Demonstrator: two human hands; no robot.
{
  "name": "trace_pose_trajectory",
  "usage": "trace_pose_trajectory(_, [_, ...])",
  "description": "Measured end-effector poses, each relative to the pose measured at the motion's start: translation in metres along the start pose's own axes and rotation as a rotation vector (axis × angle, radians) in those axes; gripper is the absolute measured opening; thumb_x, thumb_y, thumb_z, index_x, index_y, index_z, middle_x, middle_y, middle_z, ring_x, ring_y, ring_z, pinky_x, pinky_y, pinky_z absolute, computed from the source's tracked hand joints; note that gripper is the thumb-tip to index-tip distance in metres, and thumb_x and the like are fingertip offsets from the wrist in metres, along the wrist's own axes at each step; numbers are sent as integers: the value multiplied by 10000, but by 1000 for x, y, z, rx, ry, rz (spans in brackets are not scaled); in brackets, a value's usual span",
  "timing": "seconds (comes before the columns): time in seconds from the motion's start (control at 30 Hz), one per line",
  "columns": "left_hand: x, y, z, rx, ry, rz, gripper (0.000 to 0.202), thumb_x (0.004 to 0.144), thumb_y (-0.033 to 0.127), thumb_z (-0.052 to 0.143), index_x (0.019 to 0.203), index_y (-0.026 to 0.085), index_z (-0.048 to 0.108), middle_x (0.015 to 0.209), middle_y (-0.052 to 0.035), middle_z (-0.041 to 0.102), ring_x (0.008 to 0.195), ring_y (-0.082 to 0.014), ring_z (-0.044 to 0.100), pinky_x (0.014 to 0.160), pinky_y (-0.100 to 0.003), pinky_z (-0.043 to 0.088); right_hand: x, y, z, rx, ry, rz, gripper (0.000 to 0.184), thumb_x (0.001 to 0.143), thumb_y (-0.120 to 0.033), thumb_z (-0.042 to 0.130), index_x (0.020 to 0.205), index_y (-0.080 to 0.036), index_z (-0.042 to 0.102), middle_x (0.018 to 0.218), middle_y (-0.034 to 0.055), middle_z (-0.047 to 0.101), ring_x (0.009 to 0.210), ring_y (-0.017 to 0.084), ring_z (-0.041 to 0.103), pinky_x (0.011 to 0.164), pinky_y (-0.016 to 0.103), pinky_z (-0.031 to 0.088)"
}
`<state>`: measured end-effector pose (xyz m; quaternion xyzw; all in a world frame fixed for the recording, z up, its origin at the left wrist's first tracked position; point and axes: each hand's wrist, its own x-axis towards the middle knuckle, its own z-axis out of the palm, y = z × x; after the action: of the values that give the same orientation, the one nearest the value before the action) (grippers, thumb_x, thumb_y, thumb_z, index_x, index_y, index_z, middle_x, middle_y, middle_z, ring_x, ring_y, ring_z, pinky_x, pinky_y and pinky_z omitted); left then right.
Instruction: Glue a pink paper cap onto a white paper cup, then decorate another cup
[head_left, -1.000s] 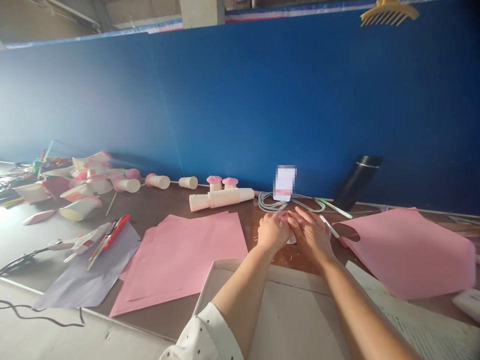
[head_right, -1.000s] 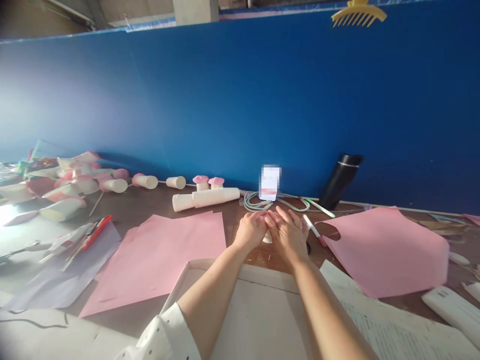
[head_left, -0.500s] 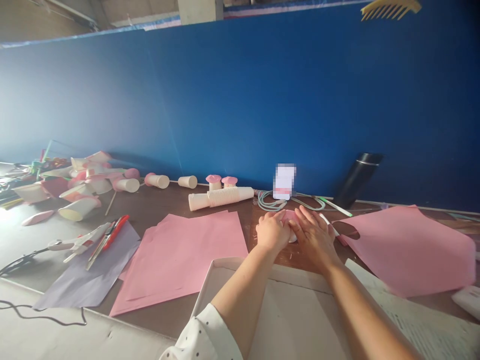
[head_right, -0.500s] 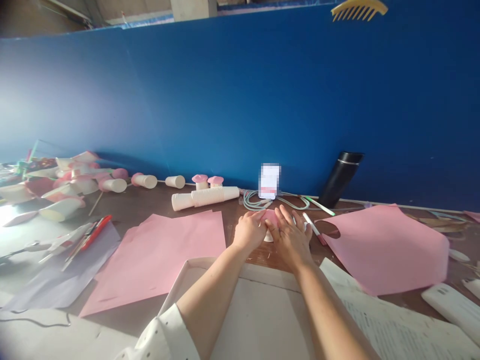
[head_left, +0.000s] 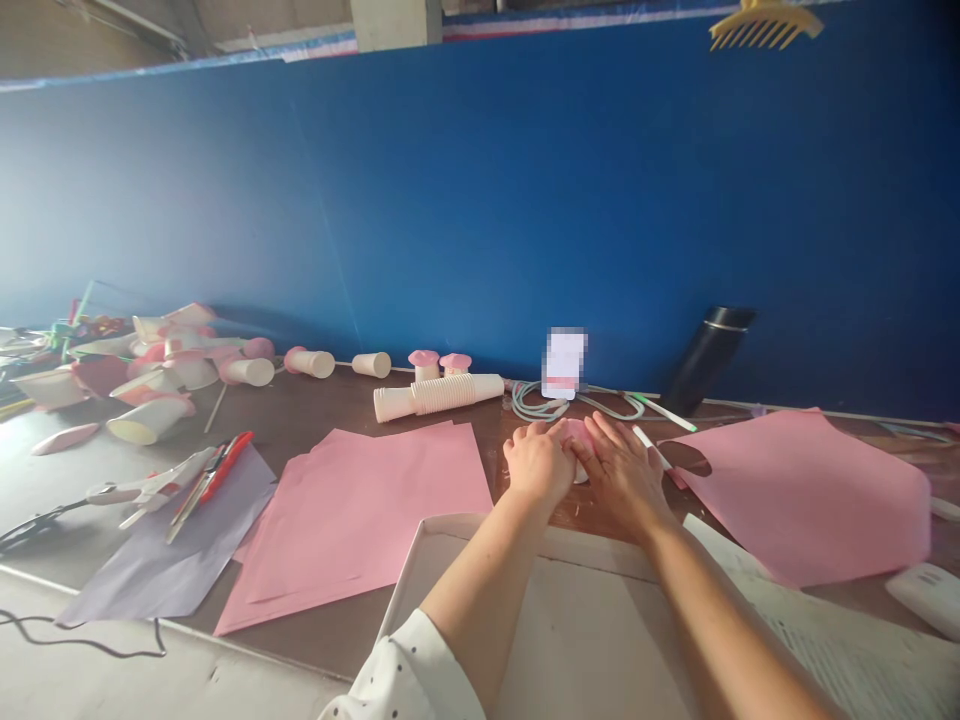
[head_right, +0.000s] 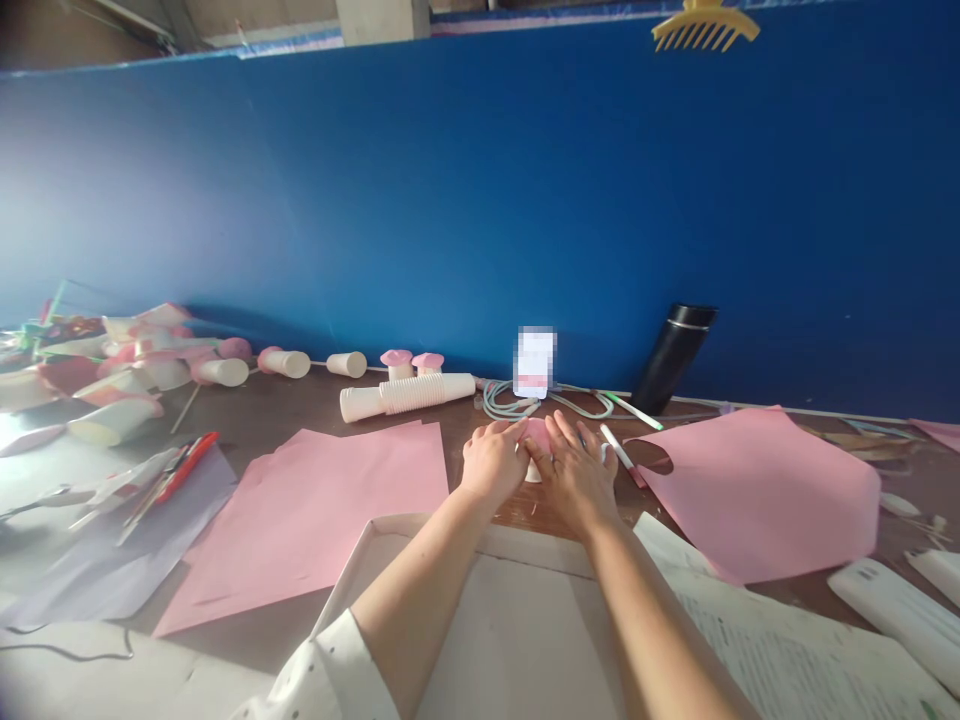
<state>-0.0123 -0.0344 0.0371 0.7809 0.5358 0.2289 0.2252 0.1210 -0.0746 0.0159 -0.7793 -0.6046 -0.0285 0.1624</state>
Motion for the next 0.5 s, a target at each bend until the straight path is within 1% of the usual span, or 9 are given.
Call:
trace_pose_trajectory(0.23, [0, -1, -1, 1, -6, 2, 527, 957, 408, 424, 1457, 341, 575, 1500, -92, 566, 1334, -356, 502, 1123, -552, 368, 0, 0, 0, 10, -16, 6, 628, 1046, -540, 188, 1583, -287, 393, 1694, -11, 280, 1561, 289, 237, 1209, 658, 256])
trace_pose_trajectory(0.4, [0, -1, -2, 1, -9, 3, 525, 958, 413, 421, 1456, 346, 574, 1486, -79, 582, 1328, -352, 509, 1111, -537, 386, -1, -3, -4, -5, -28, 17, 622, 1051, -527, 180, 1580, -286, 402, 1693, 3, 285, 1561, 287, 246, 1211, 644, 270])
trace_pose_trajectory(0.5, [0, -1, -3, -9, -13, -2, 526, 956, 408, 424, 1455, 344, 576, 1491, -77, 578, 1330, -350, 513, 1117, -532, 382, -1, -3, -4, 24, -23, 15, 624, 1048, -525, 203, 1577, -268, 412, 1689, 16, 296, 1559, 300, 244, 1208, 659, 259])
